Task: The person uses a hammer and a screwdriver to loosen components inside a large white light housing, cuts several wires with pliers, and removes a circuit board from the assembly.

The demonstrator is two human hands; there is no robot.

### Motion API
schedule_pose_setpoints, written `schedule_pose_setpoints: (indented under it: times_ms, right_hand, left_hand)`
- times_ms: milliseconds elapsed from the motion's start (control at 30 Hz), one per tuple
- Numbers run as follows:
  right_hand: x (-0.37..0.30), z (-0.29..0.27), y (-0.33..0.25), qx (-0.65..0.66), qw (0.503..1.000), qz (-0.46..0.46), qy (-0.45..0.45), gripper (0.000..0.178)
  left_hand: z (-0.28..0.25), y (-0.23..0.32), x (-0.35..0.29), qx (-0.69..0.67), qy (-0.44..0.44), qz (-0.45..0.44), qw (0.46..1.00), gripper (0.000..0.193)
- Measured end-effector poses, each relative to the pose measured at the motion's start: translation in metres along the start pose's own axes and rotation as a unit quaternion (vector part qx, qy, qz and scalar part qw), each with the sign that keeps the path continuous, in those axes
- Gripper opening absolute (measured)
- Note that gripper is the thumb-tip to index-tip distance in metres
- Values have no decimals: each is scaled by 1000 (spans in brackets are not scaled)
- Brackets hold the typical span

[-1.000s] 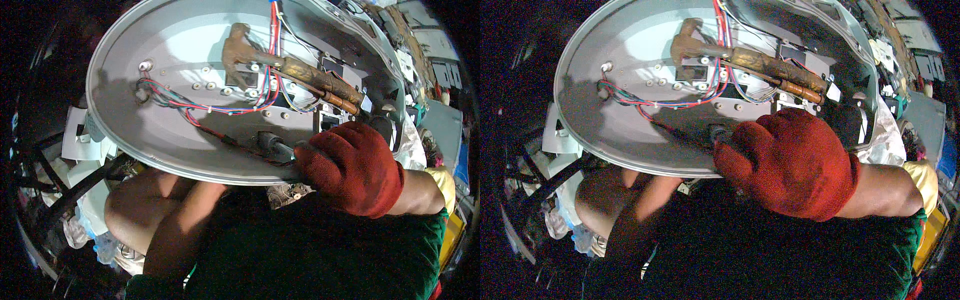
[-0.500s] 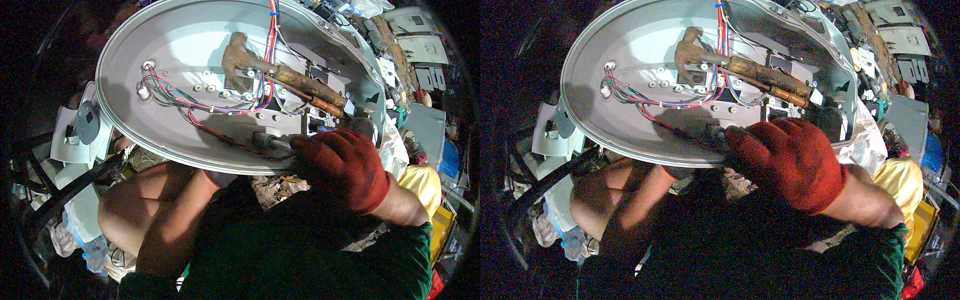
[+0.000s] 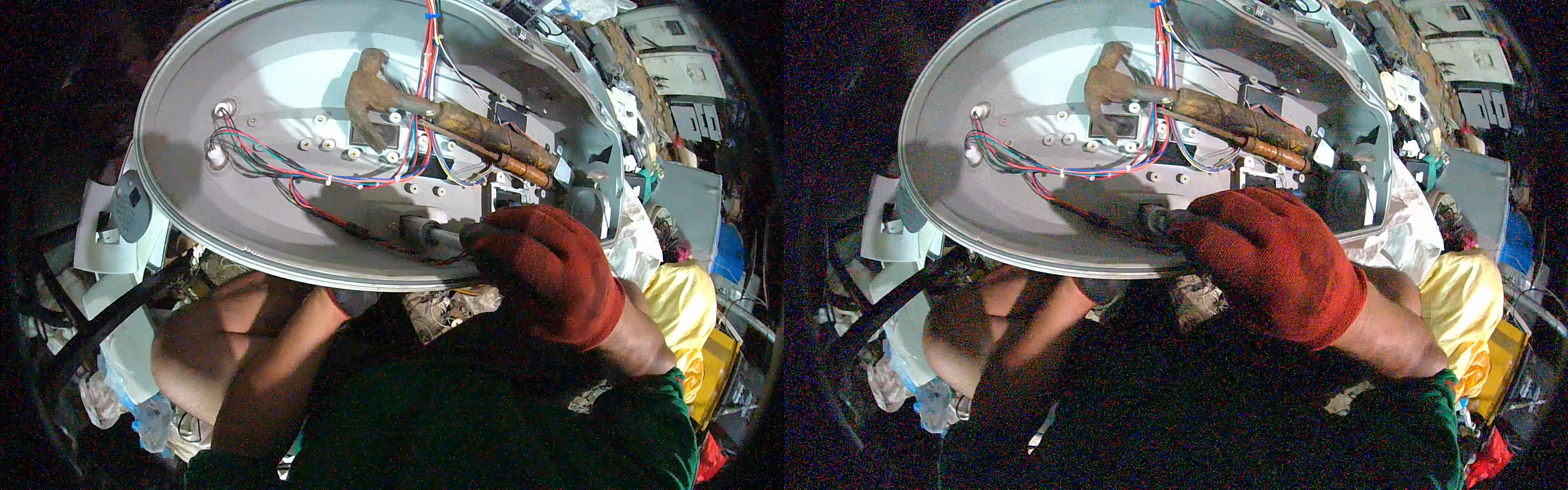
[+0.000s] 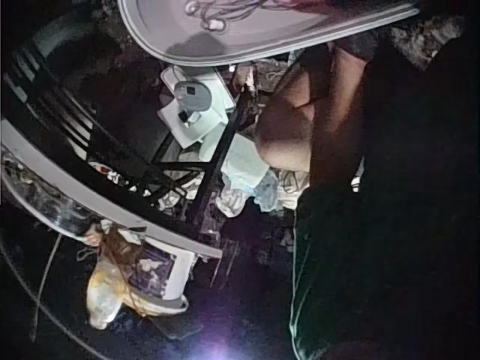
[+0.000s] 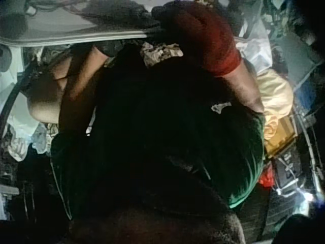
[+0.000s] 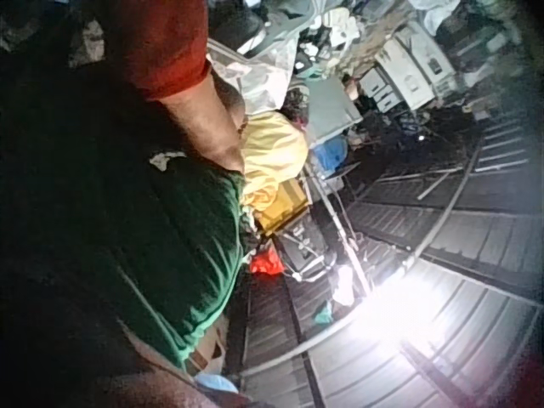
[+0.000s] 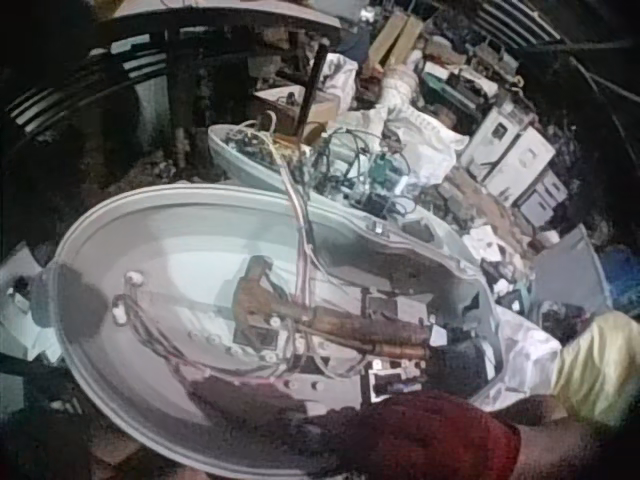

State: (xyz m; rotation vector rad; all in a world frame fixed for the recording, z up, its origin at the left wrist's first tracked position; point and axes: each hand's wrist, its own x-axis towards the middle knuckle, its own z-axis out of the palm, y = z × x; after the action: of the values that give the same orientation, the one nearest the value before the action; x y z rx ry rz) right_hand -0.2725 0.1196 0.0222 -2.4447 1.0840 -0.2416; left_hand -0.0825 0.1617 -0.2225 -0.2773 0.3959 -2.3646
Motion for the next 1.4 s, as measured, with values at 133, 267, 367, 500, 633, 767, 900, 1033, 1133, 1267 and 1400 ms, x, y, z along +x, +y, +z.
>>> schedule_pose_setpoints:
  times_ms: [133,267,367,500,633,767,900,1033,1133,1267,1400]
  right_hand:
    - [0,-3,3,26,999,-21,-7,39]
    - [-3,-7,13,109,993,-9,-33,46]
    - [-12,-12,30,173,984,28,15,46]
    - [-14,-34,51,-26,981,189,-34,36]
    - [-33,-23,56,-11,986,162,-19,32]
    - [-48,-12,52,-7,984,163,-66,33]
    - [-57,-13,46,-5,978,193,-79,37]
    - [-65,-12,42,-19,987,153,-34,33]
    - [-66,-14,40,-13,990,139,-36,35]
    - [-61,-15,38,-2,988,142,-68,43]
    - [-56,-14,55,-137,985,94,39,41]
  left_hand:
    - [-4,3,-4,217,62,-33,974,57]
    - [-7,6,-5,133,121,-41,983,55]
    - [-6,8,-17,84,182,-5,980,55]
    - [-7,11,-28,56,253,42,965,54]
    - [-7,10,-27,76,283,63,954,53]
    - [17,4,-14,113,278,88,950,63]
    - [12,7,-17,-12,248,52,967,65]
    - [6,9,-21,-15,209,35,977,64]
    - [3,7,-24,-26,145,29,989,59]
    - [9,2,-21,9,125,30,992,55]
    - [7,7,-26,24,218,47,975,55]
